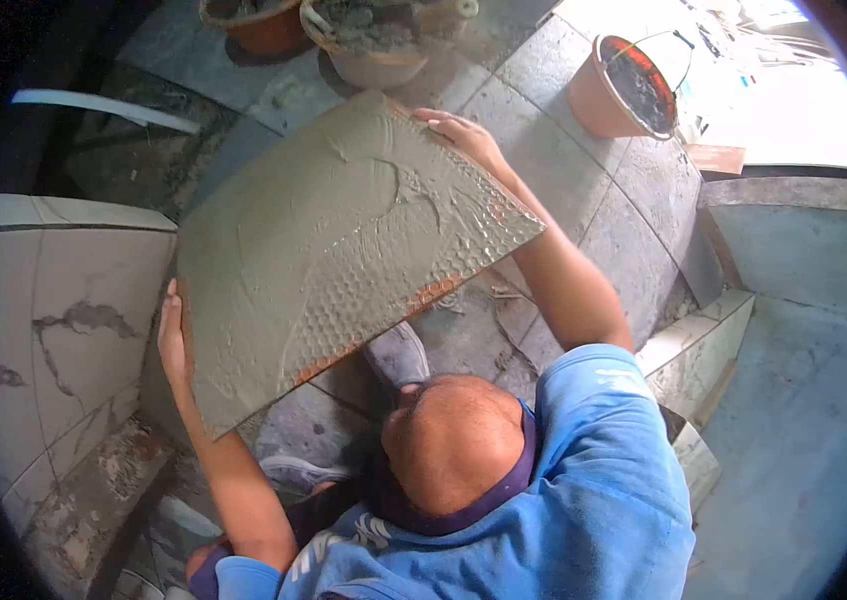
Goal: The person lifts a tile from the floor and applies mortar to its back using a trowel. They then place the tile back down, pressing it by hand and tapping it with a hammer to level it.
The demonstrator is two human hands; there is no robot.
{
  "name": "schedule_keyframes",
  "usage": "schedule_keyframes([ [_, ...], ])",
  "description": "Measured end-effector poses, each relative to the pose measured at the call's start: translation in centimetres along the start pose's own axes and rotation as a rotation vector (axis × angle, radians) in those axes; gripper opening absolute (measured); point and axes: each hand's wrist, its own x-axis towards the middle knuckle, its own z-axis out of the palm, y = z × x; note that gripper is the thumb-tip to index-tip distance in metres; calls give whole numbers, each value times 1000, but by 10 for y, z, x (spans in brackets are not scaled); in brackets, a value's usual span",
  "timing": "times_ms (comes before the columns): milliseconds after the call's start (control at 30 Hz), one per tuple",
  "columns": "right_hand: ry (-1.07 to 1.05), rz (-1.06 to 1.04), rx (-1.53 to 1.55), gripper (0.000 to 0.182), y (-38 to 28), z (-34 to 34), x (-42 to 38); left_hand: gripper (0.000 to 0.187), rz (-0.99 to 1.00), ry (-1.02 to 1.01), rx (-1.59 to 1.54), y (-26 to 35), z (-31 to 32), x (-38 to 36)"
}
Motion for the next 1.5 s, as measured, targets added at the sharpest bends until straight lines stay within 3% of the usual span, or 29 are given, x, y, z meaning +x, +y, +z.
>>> schedule_keyframes([
  [33, 3, -30, 9, 36, -5, 8, -4, 42, 5, 34, -11, 11, 2, -5],
  [100, 14, 96, 536, 38, -22, 26, -19, 43, 20, -32, -131, 26, -5, -11],
  [133, -38, 80, 609, 42, -24, 28, -22, 43, 6, -86, -248, 33, -9, -11],
  [233, -68, -18, 835, 42, -27, 43, -29, 46, 173, -44, -141, 59, -12, -17],
  [300, -157, -3, 907, 39, -41, 52, -25, 35, 251, 16, -221, 88, -3, -29],
  [367, -325, -146, 1145, 39, -40, 65, -31, 26, 353, 51, -257, 110, 6, -35],
  [433, -104, -192, 1052, 38, -36, 75, -23, 21, 484, 153, -159, 141, 28, -53],
  [533, -253, -94, 971, 34, -61, 84, -33, 27, 642, 45, -163, 164, 44, -67],
  [600, -183, -105, 978, 32, -67, 93, -44, 28, 699, -34, -206, 175, 51, -70],
  [633, -202, -117, 972, 32, -54, 94, -42, 25, 830, -83, -192, 186, 62, -74],
  [700, -66, -668, 489, 35, -24, 94, -26, 22, 972, -139, -186, 201, 68, -77],
  [733, -180, -265, 945, 32, -58, 96, -47, 22, 1062, -111, -8, 207, 69, -76],
  [800, -80, -253, 1062, 31, -27, 88, -16, 22, 1288, -28, 252, 224, 80, -76],
  [833, 20, -222, 1179, 30, -14, 78, -10, 22, 1289, -62, 236, 231, 85, -79],
  [867, -444, -229, 1365, 27, -27, 74, -10, 22, 1274, -15, 366, 238, 88, -82],
  [900, -601, -78, 1457, 24, -25, 66, 0, 22, 1261, 30, 498, 245, 91, -85],
  [967, 53, 2, 1256, 26, -14, 73, 4, 22, 1302, 15, 514, 259, 98, -82],
  [1033, 229, -12, 1223, 28, -30, 91, -14, 22, 1333, 236, 657, 266, 100, -76],
  [1067, 376, -9, 1170, 30, -38, 98, -25, 22, 1267, 259, 562, 266, 101, -70],
  [1100, 417, -3, 1187, 30, -44, 105, -36, 23, 1190, 282, 472, 263, 102, -65],
  [1233, 559, 19, 964, 31, -44, 115, -56, 24, 1026, 394, 578, 241, 75, -42],
  [1300, 511, -12, 716, 31, -35, 116, -68, 27, 962, 441, 645, 222, 59, -27],
  [1433, 432, 60, 333, 31, -15, 112, -77, 33, 613, 444, 639, 183, 15, -4],
  [1500, 348, 72, 219, 35, -10, 111, -80, 31, 437, 435, 455, 157, -5, 6],
])
